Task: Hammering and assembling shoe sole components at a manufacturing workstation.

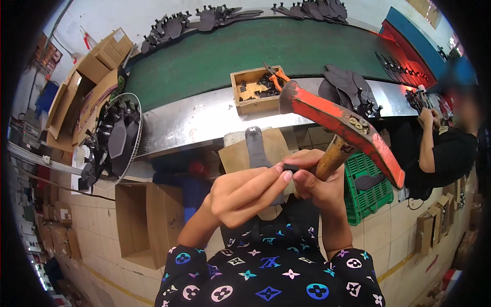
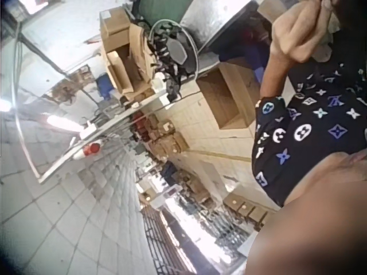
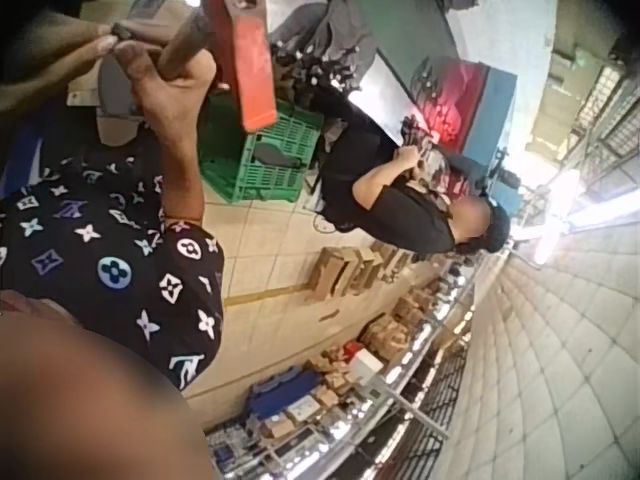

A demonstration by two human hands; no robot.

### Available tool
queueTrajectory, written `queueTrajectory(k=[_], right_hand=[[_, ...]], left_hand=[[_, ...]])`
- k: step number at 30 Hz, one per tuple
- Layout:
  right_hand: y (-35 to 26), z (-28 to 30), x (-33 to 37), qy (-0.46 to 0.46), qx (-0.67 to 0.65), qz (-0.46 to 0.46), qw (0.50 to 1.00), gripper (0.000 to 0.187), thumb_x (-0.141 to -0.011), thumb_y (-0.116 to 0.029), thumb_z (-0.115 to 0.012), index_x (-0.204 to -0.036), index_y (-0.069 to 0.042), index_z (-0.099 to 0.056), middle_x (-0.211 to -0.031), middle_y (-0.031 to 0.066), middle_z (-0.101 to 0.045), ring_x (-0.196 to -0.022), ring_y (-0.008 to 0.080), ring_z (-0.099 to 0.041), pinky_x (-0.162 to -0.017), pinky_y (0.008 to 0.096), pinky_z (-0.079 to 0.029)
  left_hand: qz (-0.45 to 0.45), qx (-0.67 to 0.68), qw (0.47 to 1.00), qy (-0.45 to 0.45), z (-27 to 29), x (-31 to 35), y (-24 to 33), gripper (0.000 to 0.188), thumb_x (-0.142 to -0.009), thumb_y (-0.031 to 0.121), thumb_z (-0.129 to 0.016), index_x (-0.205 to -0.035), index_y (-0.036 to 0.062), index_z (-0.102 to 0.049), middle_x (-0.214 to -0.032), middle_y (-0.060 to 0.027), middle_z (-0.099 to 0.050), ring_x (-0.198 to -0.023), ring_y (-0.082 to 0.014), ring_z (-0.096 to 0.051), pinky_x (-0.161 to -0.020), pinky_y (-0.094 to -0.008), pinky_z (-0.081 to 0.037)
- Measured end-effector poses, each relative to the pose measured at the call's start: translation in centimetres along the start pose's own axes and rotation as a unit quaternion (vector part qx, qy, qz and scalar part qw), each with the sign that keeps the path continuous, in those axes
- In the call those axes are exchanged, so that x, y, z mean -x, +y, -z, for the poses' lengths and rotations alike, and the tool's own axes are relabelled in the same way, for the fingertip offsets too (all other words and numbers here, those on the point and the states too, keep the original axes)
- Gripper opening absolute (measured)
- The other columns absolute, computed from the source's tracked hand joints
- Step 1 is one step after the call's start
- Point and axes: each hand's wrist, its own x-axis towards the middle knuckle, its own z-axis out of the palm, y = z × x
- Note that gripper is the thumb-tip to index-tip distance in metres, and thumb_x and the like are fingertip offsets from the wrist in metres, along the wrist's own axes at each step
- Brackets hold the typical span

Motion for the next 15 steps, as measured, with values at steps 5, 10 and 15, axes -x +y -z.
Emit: queueTrajectory(k=[5, 10, 15], right_hand=[[1.7, 0.5, -1.0, 0.004, -0.073, -0.044, 0.996, 0.021, -0.084, -0.004, -0.076, -0.103, 0.003, -0.070, -0.103, 0.0108, -0.069, -0.059, 0.0037, -0.054, -0.047, 0.0185, -0.038], [6.0, 2.6, -4.6, 0.046, 0.115, -0.053, 0.991, 0.016, -0.086, -0.004, -0.071, -0.100, 0.003, -0.068, -0.101, 0.0099, -0.067, -0.051, 0.0031, -0.049, -0.043, 0.0179, -0.034], [10.7, 4.3, -8.3, -0.009, 0.236, -0.024, 0.972, 0.023, -0.087, -0.008, -0.071, -0.107, 0.003, -0.069, -0.095, 0.0036, -0.068, -0.073, 0.0053, -0.057, -0.064, 0.0214, -0.045]], left_hand=[[0.124, 0.120, 0.984, 0.039, -2.4, 3.0, -1.2, 0.037, -0.070, -0.001, -0.078, -0.106, -0.0005, -0.072, -0.103, -0.0117, -0.066, -0.093, -0.0239, -0.067, -0.079, -0.0325, -0.055], [0.494, 0.046, 0.868, 0.020, -8.1, 9.4, -6.4, 0.043, -0.080, 0.022, -0.079, -0.115, 0.0026, -0.063, -0.107, -0.0156, -0.068, -0.101, -0.0299, -0.063, -0.090, -0.0385, -0.048], [0.470, 0.097, 0.874, -0.076, -9.4, 10.5, -8.4, 0.033, -0.081, 0.022, -0.076, -0.109, 0.0055, -0.068, -0.108, -0.0136, -0.070, -0.103, -0.0301, -0.065, -0.100, -0.0399, -0.045]])
